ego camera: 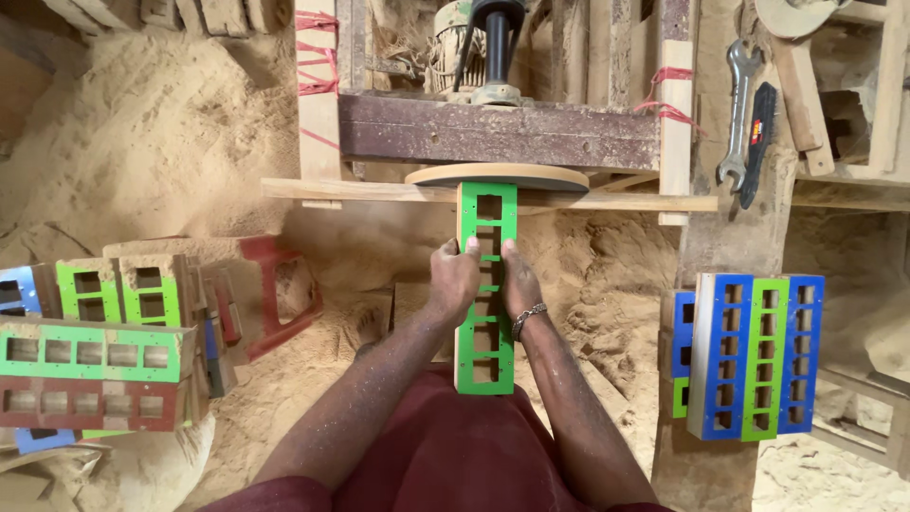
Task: The person repeatedly presses the edges and faces of small rectangular wooden blocks against a rotating grinding wheel to smooth them. They handle the blocks one at a time, rotating them to grind different sides, and place finished pieces into nearby stacks.
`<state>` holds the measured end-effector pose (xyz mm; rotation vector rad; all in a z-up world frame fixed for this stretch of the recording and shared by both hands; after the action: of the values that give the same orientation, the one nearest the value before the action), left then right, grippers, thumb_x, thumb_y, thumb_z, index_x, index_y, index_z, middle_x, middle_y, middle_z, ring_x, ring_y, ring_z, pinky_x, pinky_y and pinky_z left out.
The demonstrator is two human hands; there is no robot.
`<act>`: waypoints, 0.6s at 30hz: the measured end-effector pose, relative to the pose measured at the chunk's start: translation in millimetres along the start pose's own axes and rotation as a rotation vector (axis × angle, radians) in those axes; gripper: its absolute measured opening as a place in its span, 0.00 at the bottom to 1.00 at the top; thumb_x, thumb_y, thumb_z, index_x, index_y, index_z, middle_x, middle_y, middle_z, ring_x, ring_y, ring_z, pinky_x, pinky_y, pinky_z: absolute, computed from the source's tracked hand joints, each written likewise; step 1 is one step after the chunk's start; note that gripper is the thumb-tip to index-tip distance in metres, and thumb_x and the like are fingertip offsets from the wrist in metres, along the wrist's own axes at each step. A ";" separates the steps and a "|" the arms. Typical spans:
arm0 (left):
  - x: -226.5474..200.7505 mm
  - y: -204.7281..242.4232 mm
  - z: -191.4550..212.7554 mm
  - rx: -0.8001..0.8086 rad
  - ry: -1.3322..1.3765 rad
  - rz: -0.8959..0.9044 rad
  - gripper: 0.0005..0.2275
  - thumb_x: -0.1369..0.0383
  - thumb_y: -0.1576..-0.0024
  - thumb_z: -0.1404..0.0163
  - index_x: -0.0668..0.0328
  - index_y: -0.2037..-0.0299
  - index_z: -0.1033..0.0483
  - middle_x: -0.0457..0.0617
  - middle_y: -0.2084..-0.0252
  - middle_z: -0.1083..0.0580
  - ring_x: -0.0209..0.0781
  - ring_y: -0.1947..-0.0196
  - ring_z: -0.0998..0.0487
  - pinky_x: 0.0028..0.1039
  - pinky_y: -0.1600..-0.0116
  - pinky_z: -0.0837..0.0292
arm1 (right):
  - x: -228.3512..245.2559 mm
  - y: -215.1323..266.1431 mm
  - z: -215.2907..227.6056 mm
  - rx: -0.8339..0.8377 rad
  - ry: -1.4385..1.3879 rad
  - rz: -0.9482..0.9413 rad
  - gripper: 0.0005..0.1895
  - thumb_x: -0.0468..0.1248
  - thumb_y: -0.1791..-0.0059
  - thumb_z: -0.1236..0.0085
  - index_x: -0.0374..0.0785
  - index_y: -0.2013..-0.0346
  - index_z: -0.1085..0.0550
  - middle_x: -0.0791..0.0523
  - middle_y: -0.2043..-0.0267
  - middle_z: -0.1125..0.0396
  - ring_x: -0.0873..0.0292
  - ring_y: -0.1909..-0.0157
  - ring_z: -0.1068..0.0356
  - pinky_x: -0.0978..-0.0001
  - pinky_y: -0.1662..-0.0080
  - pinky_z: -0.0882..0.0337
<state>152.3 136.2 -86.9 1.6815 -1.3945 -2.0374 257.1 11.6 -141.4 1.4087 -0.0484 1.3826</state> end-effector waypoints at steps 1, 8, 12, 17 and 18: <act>-1.3 0.9 -1.5 -0.009 -0.016 -0.007 0.16 0.65 0.35 0.55 0.73 0.46 0.26 0.59 0.54 0.21 0.44 0.54 0.20 0.35 0.48 0.25 | 1.8 -1.5 2.6 -0.004 -0.019 0.035 0.40 0.63 0.45 0.65 0.33 0.33 0.35 0.45 0.31 0.39 0.53 0.29 0.40 0.61 0.32 0.41; -3.4 5.9 -18.2 -0.010 -0.012 -0.007 0.16 0.65 0.35 0.56 0.70 0.47 0.24 0.57 0.54 0.20 0.44 0.55 0.21 0.35 0.50 0.26 | -9.3 -12.1 16.8 0.008 -0.081 0.048 0.40 0.62 0.45 0.64 0.33 0.31 0.37 0.46 0.29 0.41 0.53 0.27 0.42 0.62 0.30 0.43; -0.8 6.0 -27.2 -0.017 -0.031 0.010 0.16 0.65 0.35 0.56 0.69 0.47 0.24 0.57 0.55 0.20 0.44 0.55 0.20 0.35 0.50 0.25 | -9.1 -14.3 26.7 0.004 -0.097 0.095 0.40 0.61 0.45 0.62 0.32 0.31 0.38 0.47 0.29 0.41 0.55 0.28 0.42 0.64 0.31 0.43; 3.0 4.2 -37.8 -0.041 -0.004 -0.021 0.16 0.65 0.35 0.55 0.71 0.46 0.25 0.56 0.55 0.21 0.43 0.55 0.21 0.35 0.49 0.25 | -7.3 -9.5 36.5 0.013 -0.088 0.104 0.39 0.62 0.45 0.63 0.32 0.37 0.30 0.48 0.37 0.32 0.56 0.35 0.33 0.64 0.36 0.35; 4.0 3.5 -40.0 -0.044 -0.012 -0.020 0.16 0.65 0.35 0.55 0.71 0.46 0.26 0.56 0.55 0.21 0.42 0.55 0.21 0.34 0.49 0.25 | -4.1 -8.7 37.9 0.023 -0.100 0.115 0.39 0.63 0.45 0.64 0.32 0.38 0.30 0.49 0.37 0.31 0.56 0.36 0.33 0.64 0.37 0.35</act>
<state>182.9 109.9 -84.6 1.6753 -1.3311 -2.0764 287.1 -13.3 -138.9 1.5135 -0.1818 1.4093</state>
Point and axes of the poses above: each hand's wrist, its own y-axis away from the middle knuckle, its own z-axis out of the back of the hand, x = y × z, the point moved 8 cm from there along -y, towards the middle knuckle
